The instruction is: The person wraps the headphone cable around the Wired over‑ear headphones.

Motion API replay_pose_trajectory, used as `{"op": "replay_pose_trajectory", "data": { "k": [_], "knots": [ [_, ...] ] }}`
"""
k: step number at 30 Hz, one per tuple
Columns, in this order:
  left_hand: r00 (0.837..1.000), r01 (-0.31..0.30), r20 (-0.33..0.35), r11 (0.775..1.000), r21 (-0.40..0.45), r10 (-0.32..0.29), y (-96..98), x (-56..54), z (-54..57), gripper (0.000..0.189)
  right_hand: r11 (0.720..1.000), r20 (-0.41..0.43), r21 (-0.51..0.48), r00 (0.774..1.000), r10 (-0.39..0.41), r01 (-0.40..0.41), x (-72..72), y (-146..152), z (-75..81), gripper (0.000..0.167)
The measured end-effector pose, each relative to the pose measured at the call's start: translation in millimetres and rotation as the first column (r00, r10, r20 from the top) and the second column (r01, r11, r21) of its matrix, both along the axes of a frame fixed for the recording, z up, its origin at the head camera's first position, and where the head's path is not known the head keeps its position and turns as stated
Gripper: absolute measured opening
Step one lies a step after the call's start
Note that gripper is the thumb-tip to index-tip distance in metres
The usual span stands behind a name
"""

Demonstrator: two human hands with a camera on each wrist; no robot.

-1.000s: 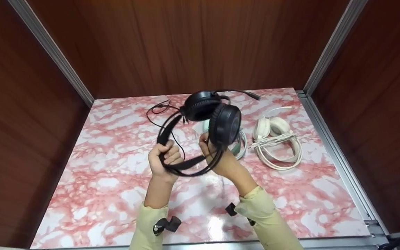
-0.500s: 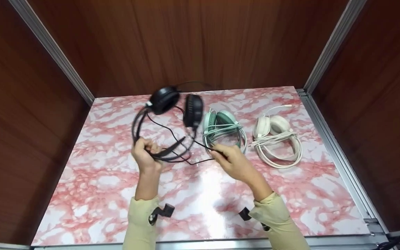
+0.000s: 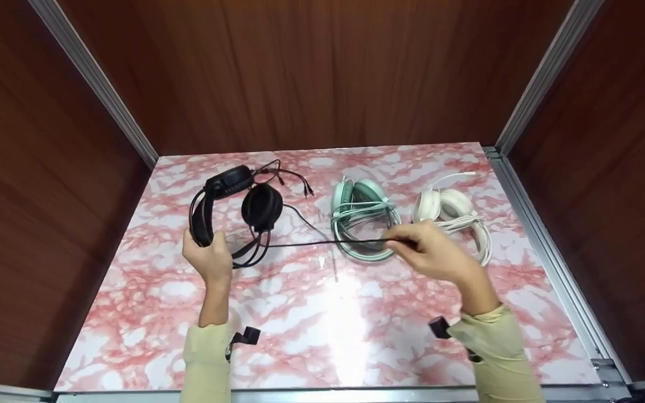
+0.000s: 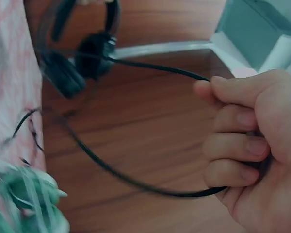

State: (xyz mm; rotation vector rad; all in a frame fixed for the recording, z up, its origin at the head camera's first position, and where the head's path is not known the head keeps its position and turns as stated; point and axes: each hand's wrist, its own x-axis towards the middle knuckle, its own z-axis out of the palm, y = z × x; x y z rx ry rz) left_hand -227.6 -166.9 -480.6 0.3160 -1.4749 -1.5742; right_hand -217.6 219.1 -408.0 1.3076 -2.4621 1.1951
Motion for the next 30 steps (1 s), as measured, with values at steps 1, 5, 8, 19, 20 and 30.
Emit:
{"op": "replay_pose_trajectory", "data": {
  "k": [1, 5, 8, 19, 20, 30],
  "knots": [
    [1.000, 0.005, 0.013, 1.000, -0.016, -0.004, -1.6, 1.2, -0.1, 0.013, 1.000, -0.032, 0.024, 0.999, -0.013, 0.014, 1.3, 4.3, 6.0, 0.014],
    [0.997, 0.030, 0.073, 0.997, -0.074, -0.025, -5.6, 3.5, -2.0, 0.014, 0.989, -0.172, 0.108, 0.981, -0.086, 0.105, 6.9, 18.1, 26.8, 0.015],
    [0.994, 0.022, 0.112, 0.987, -0.157, -0.004, -7.0, 4.3, -4.1, 0.016, 0.973, -0.260, 0.140, 0.955, -0.144, 0.184, 11.9, 25.1, 38.4, 0.016],
    [0.987, 0.122, 0.149, 0.878, -0.463, -0.059, -22.2, 18.8, 6.5, 0.024, 0.813, -0.680, -0.414, 0.454, -0.576, 0.410, 7.0, 12.8, 63.7, 0.059],
    [0.980, 0.178, 0.166, 0.865, -0.470, -0.111, -22.5, 20.7, 8.1, 0.027, 0.778, -0.665, -0.478, 0.411, -0.623, 0.406, 3.0, 10.3, 65.2, 0.064],
    [0.549, 0.811, 0.298, 0.412, -0.415, -0.780, -0.8, 47.0, 42.7, 0.040, 0.635, -0.535, -0.589, 0.347, -0.770, 0.499, -46.7, -0.6, 77.9, 0.069]
  ]
}}
